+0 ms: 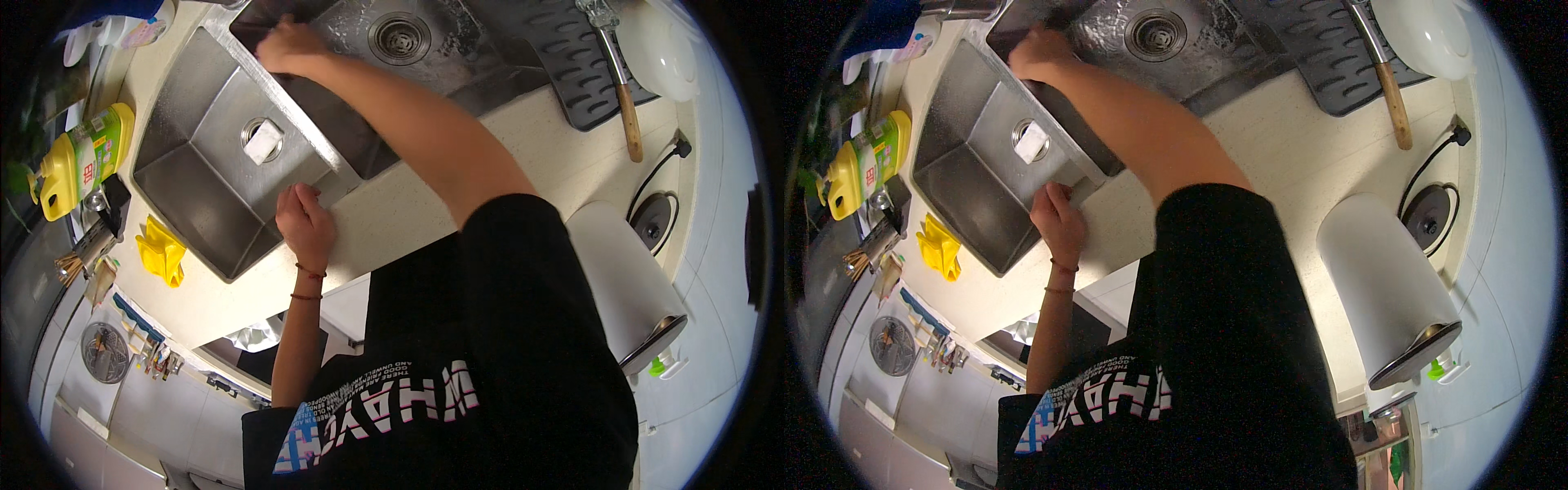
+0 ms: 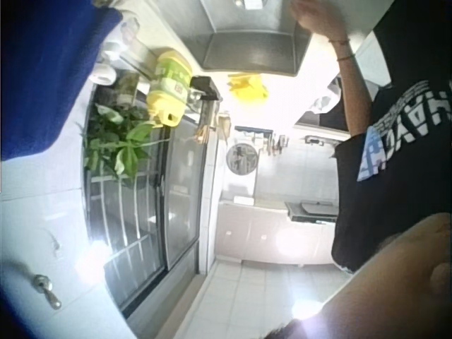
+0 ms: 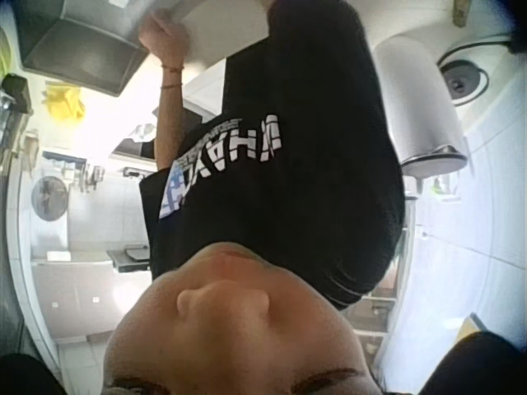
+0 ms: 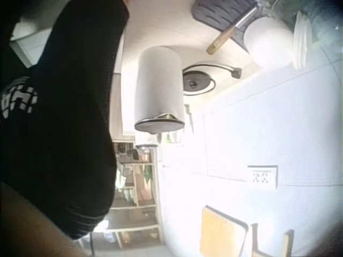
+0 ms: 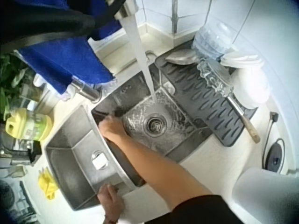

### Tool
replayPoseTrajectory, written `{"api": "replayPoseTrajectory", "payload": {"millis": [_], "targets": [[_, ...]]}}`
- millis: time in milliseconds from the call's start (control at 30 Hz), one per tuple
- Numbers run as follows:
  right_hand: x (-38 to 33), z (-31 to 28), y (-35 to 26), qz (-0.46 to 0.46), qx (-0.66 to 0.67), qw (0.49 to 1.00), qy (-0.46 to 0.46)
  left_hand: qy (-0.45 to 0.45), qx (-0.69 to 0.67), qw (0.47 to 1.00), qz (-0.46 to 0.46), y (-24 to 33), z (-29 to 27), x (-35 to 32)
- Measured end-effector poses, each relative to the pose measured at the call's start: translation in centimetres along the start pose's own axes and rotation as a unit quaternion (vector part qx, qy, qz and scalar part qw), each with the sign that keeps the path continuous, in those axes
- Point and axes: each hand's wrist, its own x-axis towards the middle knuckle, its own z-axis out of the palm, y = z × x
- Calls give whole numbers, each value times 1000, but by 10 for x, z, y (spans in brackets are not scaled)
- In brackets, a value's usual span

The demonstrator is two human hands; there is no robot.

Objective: The person scrubs a stainless steel double-basin kitchen sink with a pink sponge under running water, then rinses the sponge. They wipe the sink and countertop with a blue cloth, remove the drain stopper, and clean around the drain before replacing it and drying the sink with the cloth.

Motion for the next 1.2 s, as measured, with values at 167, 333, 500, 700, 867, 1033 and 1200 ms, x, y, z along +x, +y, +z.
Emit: {"api": "replayPoseTrajectory", "payload": {"millis": [167, 333, 500, 700, 867, 1033, 1200], "targets": [[-93, -16, 41, 50, -87, 914, -392, 14, 8, 1000, -7, 3, -2, -3], [-75, -9, 60, 75, 37, 916, -392, 3, 24, 999, 24, 3, -4, 0], [-87, -44, 15, 147, 76, 882, -441, 4, 25, 999, 19, -2, -6, -3], [-99, -34, 23, 49, -197, 820, -535, 15, 4, 1000, 21, 8, -7, 1], [-134, -46, 58, -93, -226, 853, -462, 22, 12, 999, 27, -4, -3, -4], [-120, -86, 106, -26, -358, 811, -462, 8, 17, 999, 37, -6, -9, 0], [-111, -130, 138, -36, -557, 699, -446, 35, 21, 998, 39, -4, -10, 1]]}}
